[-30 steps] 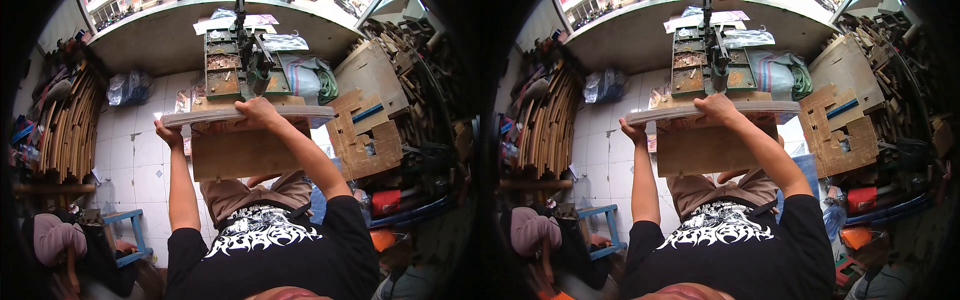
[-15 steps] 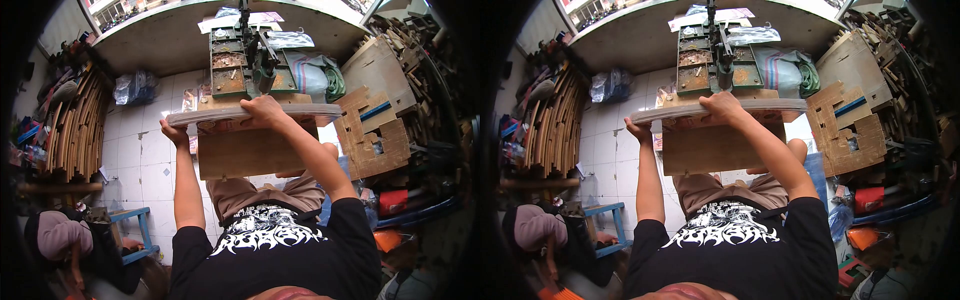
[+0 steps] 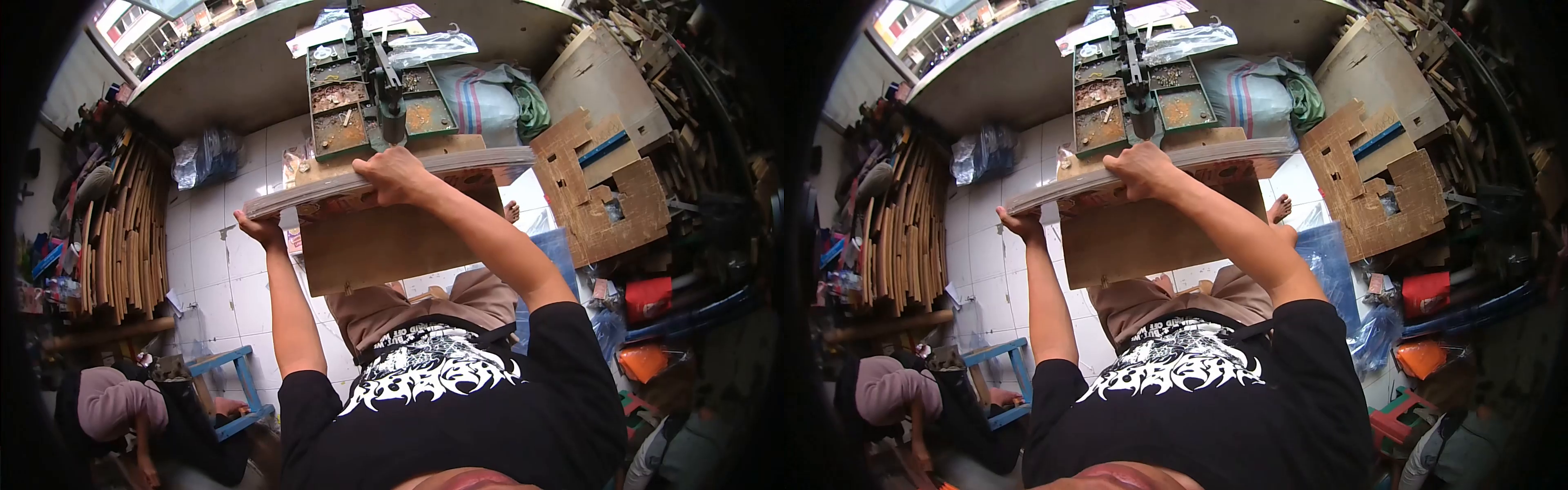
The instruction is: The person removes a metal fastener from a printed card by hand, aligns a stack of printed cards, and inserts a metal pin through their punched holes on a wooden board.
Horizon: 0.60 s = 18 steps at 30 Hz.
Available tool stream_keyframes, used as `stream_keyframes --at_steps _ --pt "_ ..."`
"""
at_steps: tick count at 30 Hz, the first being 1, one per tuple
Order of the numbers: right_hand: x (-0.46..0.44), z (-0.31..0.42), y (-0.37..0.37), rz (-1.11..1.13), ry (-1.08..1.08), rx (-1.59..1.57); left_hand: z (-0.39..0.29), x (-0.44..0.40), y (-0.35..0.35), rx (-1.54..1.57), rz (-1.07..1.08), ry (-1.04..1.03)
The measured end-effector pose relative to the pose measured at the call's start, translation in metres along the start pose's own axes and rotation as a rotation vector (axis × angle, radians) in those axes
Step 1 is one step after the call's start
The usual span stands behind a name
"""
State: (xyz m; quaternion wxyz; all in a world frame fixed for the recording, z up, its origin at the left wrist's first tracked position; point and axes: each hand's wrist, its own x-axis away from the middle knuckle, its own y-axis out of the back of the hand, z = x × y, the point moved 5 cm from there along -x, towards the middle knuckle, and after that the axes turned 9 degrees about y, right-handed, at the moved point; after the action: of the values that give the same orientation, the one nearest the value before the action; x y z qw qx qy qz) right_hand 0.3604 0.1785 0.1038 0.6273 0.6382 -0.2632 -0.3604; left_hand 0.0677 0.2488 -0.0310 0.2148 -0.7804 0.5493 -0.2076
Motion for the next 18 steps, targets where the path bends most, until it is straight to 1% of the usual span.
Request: stream_keyframes --at_steps 6,8,9,12,13,16,18 --pt "-0.001 0.0 -0.003 0.046 -0.002 -0.026 -0.005 0.004 -0.005 -0.009 0.012 -0.007" --pt "-0.001 -0.001 -0.005 0.066 -0.017 -0.024 -0.003 0.0 0.0 -0.06 0.035 -0.055" --pt "0.0 0.001 -0.002 0.074 -0.018 -0.04 -0.004 0.0 -0.001 -0.021 0.063 -0.032" --pt "-0.001 0.002 0.002 0.074 0.002 -0.051 -0.008 0.007 -0.006 -0.032 0.006 -0.041" --pt "-0.001 0.002 0.003 0.066 0.004 -0.059 -0.011 0.01 -0.008 -0.074 0.022 -0.054" --pt "0.001 0.005 0.004 0.049 0.02 -0.034 -0.014 0.014 -0.009 -0.074 -0.024 -0.05" --pt "0.003 0.007 0.006 0.036 0.024 -0.022 -0.015 0.012 -0.005 -0.093 -0.015 -0.087"
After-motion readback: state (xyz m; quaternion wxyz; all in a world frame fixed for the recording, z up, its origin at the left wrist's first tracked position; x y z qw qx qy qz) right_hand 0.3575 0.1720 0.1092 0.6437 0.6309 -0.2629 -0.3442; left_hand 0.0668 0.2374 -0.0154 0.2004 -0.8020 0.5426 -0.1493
